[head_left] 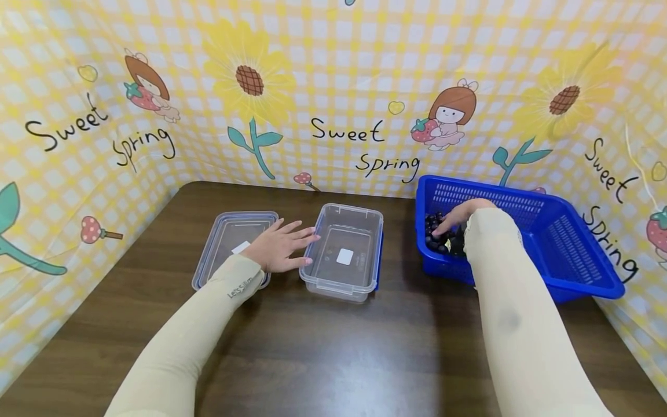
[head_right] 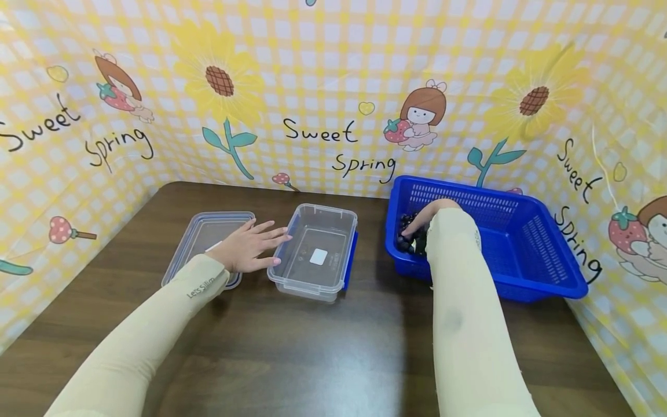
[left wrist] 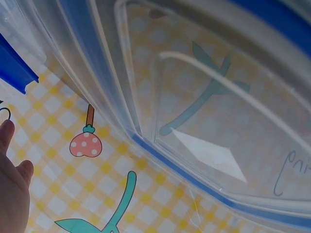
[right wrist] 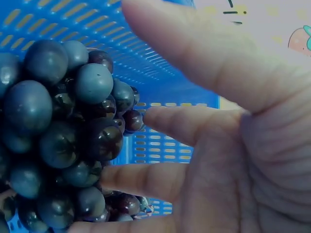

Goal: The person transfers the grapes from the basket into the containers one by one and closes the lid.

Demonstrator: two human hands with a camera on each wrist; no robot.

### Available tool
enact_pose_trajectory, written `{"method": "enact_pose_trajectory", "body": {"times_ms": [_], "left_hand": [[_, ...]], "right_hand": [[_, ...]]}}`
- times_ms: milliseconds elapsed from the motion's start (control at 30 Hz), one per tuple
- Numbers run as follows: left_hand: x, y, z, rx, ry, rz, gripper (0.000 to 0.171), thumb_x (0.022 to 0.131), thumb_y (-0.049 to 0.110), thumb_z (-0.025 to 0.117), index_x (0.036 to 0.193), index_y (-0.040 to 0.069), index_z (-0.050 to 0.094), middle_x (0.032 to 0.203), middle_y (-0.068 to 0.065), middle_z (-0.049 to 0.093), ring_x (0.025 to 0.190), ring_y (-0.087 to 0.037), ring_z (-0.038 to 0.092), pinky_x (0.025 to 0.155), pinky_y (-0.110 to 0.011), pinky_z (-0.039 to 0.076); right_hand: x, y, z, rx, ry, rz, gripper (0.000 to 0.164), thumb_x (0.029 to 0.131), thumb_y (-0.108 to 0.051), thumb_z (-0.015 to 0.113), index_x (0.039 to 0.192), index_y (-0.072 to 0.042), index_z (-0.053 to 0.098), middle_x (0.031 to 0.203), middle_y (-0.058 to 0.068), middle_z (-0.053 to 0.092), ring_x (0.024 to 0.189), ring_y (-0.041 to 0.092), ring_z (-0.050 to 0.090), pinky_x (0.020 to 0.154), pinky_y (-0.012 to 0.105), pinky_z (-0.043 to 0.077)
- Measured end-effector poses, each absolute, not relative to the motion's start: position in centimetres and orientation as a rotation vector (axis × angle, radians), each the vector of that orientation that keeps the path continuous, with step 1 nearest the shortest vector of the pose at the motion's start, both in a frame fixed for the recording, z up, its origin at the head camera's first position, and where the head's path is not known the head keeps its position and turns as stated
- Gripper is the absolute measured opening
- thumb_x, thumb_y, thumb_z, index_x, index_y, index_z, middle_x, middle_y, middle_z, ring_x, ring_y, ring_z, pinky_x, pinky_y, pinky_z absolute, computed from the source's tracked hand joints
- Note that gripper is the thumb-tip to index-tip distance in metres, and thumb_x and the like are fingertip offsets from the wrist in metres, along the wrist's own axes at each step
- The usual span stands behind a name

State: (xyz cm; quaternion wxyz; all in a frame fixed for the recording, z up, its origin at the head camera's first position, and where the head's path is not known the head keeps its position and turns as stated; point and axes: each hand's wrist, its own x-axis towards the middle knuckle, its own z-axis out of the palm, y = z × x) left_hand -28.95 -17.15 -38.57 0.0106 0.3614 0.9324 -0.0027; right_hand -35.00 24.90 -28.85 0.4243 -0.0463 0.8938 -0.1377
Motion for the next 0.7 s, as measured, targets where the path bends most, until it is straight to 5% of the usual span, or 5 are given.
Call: {"method": "enact_pose_trajectory", "body": {"times_ms": [433, 700], "left_hand": [[-28.0, -17.5, -38.4, 1.136, 2.901, -0.026, 0.061, 0.096, 0.054, 0.043, 0.147, 0.021, 0.041, 0.153, -0.005, 0.033, 0.139, -0.039, 0.028, 0.111, -0.062, 0.010], [-28.3, -17.6, -38.2, 1.165, 2.907, -0.027, 0.061, 0.096, 0.054, 0.042, 0.147, 0.020, 0.041, 0.153, -0.006, 0.034, 0.137, -0.039, 0.031, 0.110, -0.061, 0.013]], "right_hand": [[-33.3, 24.2, -29.9, 0.164, 2.214, -0.537, 0.100, 0.085, -0.055, 0.062, 0.152, -0.002, 0.011, 0.153, 0.033, 0.000, 0.138, 0.050, 0.010, 0.107, 0.059, 0.027], [-33.0, 24.5, -29.5, 0.067, 2.273, -0.592, 0.093, 0.086, -0.048, 0.066, 0.153, -0.005, 0.017, 0.154, 0.030, 0.003, 0.139, 0.051, 0.002, 0.107, 0.062, 0.023]]}}
